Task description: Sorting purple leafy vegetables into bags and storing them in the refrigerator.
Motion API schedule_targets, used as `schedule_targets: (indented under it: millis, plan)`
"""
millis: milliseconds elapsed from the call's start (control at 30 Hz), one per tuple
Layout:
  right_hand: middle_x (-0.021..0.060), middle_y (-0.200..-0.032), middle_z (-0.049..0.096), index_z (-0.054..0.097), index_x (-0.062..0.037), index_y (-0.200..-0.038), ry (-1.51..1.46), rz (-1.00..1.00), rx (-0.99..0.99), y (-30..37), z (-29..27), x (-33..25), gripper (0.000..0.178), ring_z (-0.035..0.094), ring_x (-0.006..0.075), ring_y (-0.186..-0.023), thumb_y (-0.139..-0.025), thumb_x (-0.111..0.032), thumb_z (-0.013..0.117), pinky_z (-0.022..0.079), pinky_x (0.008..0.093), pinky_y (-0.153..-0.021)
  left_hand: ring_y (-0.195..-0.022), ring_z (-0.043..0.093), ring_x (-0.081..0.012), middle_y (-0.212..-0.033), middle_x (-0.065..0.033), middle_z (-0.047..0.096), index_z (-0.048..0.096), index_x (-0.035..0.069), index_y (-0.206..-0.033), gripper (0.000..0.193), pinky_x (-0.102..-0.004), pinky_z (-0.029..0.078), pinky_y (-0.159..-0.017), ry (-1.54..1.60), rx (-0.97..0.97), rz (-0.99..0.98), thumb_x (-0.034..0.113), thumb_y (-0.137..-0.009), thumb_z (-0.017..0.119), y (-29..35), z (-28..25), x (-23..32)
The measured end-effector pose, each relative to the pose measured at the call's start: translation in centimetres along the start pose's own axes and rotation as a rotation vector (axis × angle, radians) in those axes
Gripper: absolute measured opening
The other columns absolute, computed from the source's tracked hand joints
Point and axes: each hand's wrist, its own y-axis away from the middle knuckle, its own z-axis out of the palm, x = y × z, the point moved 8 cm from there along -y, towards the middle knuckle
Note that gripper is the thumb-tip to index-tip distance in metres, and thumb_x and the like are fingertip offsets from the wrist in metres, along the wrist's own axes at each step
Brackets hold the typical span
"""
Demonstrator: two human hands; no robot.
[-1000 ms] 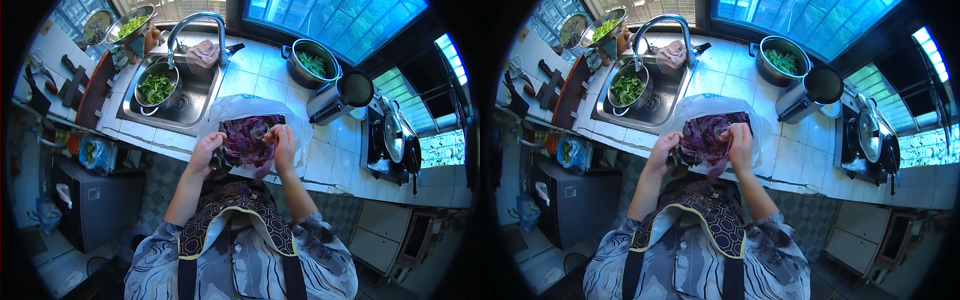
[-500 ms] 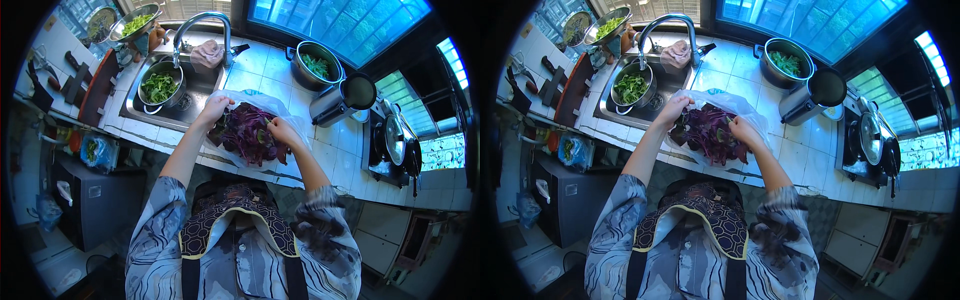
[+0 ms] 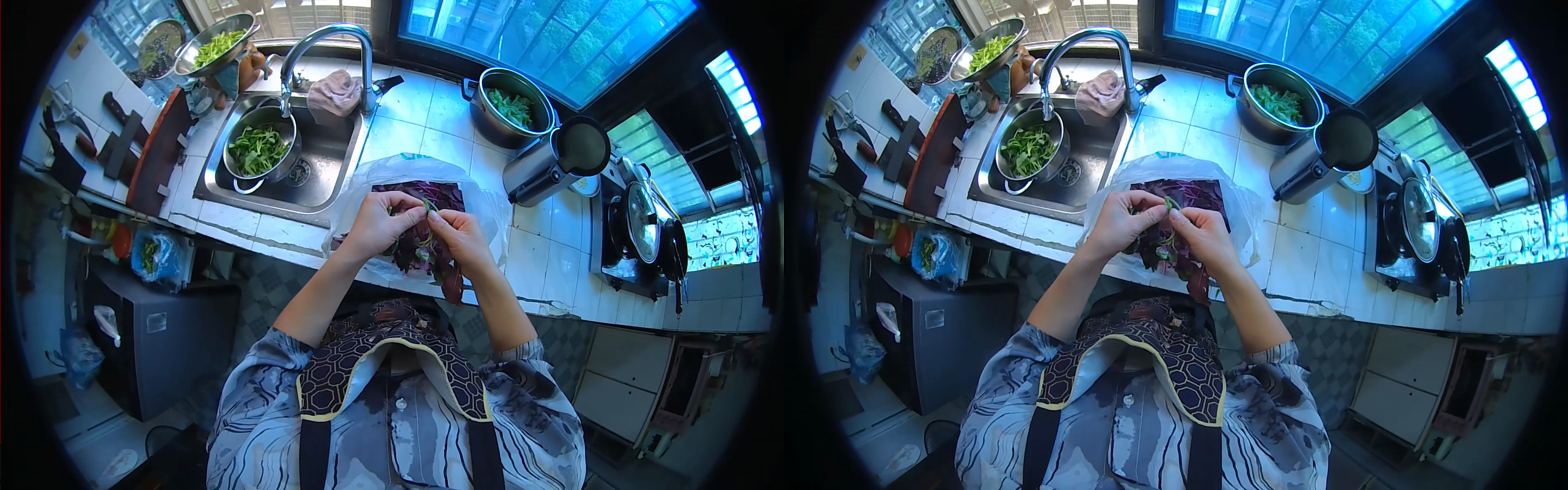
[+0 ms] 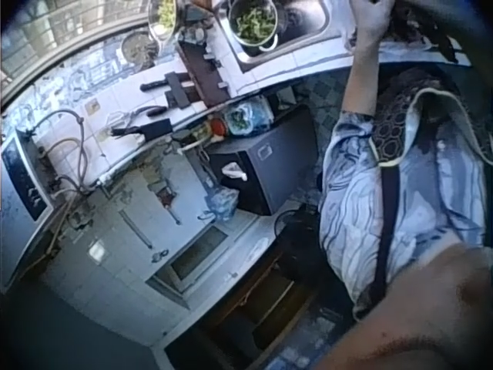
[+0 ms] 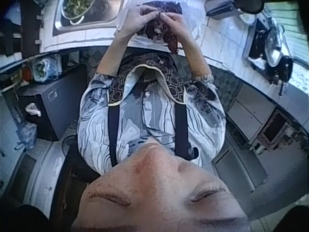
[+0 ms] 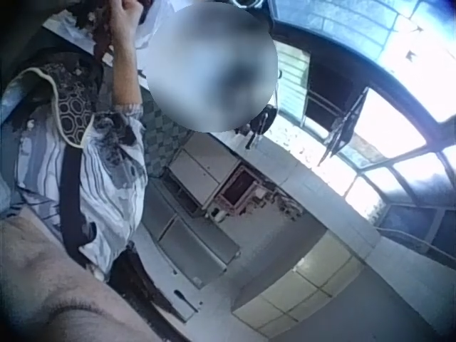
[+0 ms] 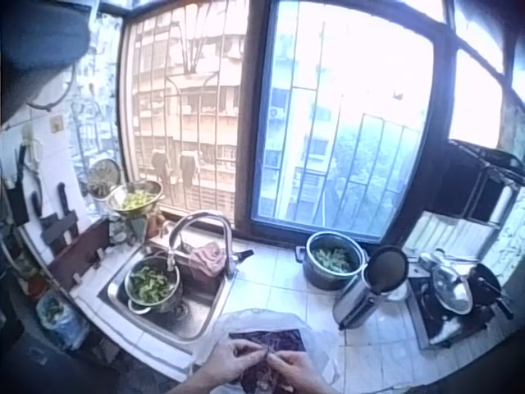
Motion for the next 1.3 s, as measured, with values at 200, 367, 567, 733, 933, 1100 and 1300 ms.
schedule_targets:
  millis: [200,367,567,733,933,1100,1300]
  plan:
    - [-0.0098,-0.058,0.044,0.063,-0.0063,-0.087,-0.214,0.142,-0.085,0.4,0.7,1.0,0.024,0.033,0.0001,-0.045,-0.095,-0.025,0.051,0.021,0.0178,-0.040,-0.067,0.053,-0.0037,-0.074,-0.0001,0.064,0.069,-0.002,-0.089,0.013,-0.0199,0.044,-0.062,-0.109,0.035,0.039,0.009,-0.083,0.066,1.2,-0.5,0.3]
    - [-0.0088,-0.059,0.048,0.065,-0.0051,-0.087,-0.241,0.075,-0.127,0.0,1.7,1.4,0.028,0.040,0.0029,-0.048,-0.095,-0.027,0.051,0.028,0.0188,-0.043,-0.070,0.056,-0.0054,-0.080,-0.0018,0.065,0.067,-0.001,-0.095,0.015,-0.0198,0.046,-0.065,0.157,-0.079,-0.042,0.010,-0.084,0.066,2.2,0.4,-0.1]
    - [-0.0021,-0.069,0.059,0.064,0.0004,-0.087,0.335,-0.204,0.231,0.1,-1.4,-1.1,0.020,0.042,0.0024,-0.057,-0.088,-0.020,0.063,0.034,0.0200,-0.051,-0.070,0.054,-0.0043,-0.077,0.0002,0.063,0.067,-0.002,-0.091,0.014,-0.0207,0.045,-0.064,0.149,-0.044,-0.086,0.009,-0.083,0.065,2.2,0.1,-0.7]
    - [-0.0002,-0.068,0.057,0.060,0.0018,-0.087,0.302,-0.313,0.004,-0.4,0.4,-1.7,0.017,0.050,0.0058,-0.065,-0.087,-0.015,0.064,0.043,0.0242,-0.059,-0.071,0.054,-0.0054,-0.079,0.0008,0.062,0.066,-0.001,-0.092,0.014,-0.0218,0.045,-0.065,-0.164,-0.126,-0.012,0.011,-0.084,0.064,2.2,1.0,-1.5]
    - [0.0068,-0.070,0.056,0.054,-0.0006,-0.088,0.354,-0.506,0.331,2.4,0.8,0.2,0.014,0.051,0.0133,-0.063,-0.091,-0.014,0.056,0.043,0.0290,-0.058,-0.075,0.054,-0.0046,-0.084,0.0014,0.062,0.065,0.001,-0.094,0.014,-0.0203,0.043,-0.068,0.322,-0.064,-0.175,0.013,-0.086,0.062,3.4,2.7,-5.3]
    - [0.0050,-0.072,0.050,0.050,-0.0021,-0.087,0.274,-0.679,0.448,4.5,1.0,1.9,0.014,0.048,0.0125,-0.065,-0.093,-0.014,0.054,0.041,0.0264,-0.060,-0.075,0.053,-0.0044,-0.083,0.0025,0.060,0.064,0.004,-0.095,0.015,-0.0190,0.042,-0.068,0.618,-0.073,-0.416,0.017,-0.090,0.058,4.9,4.4,-7.7]
    - [0.0008,-0.074,0.048,0.046,-0.0053,-0.090,-0.064,-0.526,0.456,4.6,-0.1,3.9,0.013,0.044,0.0079,-0.064,-0.097,-0.016,0.049,0.038,0.0221,-0.058,-0.074,0.051,-0.0036,-0.081,0.0021,0.060,0.064,0.003,-0.092,0.013,-0.0190,0.041,-0.068,0.199,-0.016,-0.166,0.015,-0.090,0.058,4.4,3.5,-6.1]
